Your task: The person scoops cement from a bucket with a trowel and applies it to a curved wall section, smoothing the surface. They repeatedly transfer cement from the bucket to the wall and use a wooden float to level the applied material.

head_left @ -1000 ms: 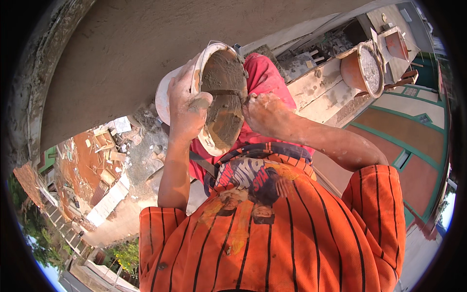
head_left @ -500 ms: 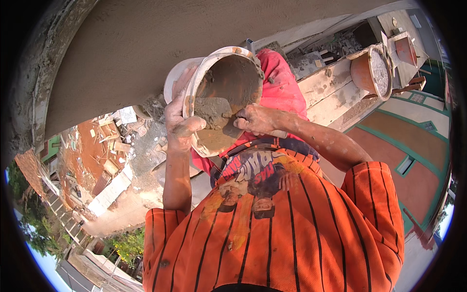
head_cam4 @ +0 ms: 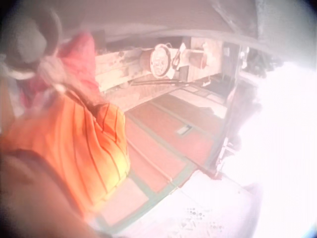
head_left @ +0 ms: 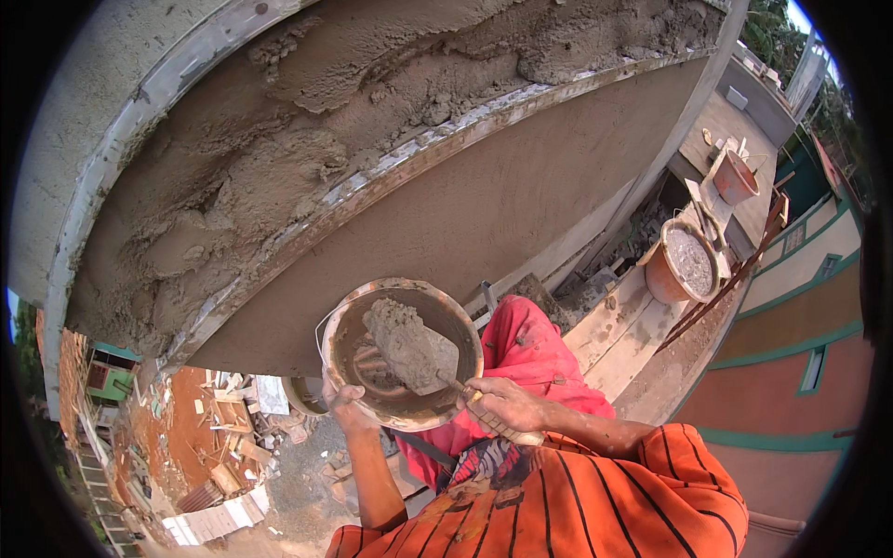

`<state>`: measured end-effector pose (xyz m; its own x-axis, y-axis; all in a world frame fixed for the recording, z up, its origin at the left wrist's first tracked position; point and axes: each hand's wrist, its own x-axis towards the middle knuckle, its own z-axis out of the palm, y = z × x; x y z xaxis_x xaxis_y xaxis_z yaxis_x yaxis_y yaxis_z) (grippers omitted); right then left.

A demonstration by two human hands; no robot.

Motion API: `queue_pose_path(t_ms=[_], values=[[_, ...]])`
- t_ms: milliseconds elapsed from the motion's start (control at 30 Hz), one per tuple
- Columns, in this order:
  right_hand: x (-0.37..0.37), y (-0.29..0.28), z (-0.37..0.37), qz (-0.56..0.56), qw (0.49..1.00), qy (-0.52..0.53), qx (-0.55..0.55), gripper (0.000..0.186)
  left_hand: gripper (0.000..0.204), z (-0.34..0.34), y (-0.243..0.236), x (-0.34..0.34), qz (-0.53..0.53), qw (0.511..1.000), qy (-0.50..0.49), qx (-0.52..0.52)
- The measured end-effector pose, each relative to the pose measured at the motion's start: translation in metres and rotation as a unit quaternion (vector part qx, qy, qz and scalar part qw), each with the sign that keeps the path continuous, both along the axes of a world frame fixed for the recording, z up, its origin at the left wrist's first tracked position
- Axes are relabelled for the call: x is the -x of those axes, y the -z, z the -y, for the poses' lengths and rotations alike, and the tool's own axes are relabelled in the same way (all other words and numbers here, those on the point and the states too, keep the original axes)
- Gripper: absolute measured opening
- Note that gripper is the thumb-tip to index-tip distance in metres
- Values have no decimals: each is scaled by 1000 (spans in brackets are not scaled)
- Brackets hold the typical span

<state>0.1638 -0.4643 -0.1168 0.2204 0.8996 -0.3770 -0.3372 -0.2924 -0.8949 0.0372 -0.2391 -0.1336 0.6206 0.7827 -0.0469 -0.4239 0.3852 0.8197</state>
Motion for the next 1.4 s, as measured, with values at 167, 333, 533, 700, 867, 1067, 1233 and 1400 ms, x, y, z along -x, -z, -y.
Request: queue_pose_path(t_ms=[167,333,533,700,867,1067,1233,1400], values=[[40,-32,-5,-222,945,156,-184,48,73,0,-4,0,-20,1000,5,-13],[48,-88,-29,-293,813,332,-379,50,69,-4,-6,3,-8,998,53,-36],[21,-155,-69,-150,641,459,-596,60,69,-7,1,6,-33,995,92,-27],[11,-195,-96,51,532,633,-560,56,63,3,1,11,-20,993,106,-50],[-39,-207,-140,145,399,774,-469,75,60,4,5,28,-32,992,83,-85],[-30,-174,-206,207,662,679,-241,83,62,-3,12,33,-57,991,91,-77],[154,-107,-203,175,891,261,-327,83,59,-9,-14,53,28,991,103,-77],[163,-91,-175,67,905,163,-387,76,62,-22,-5,69,8,995,69,-77]])
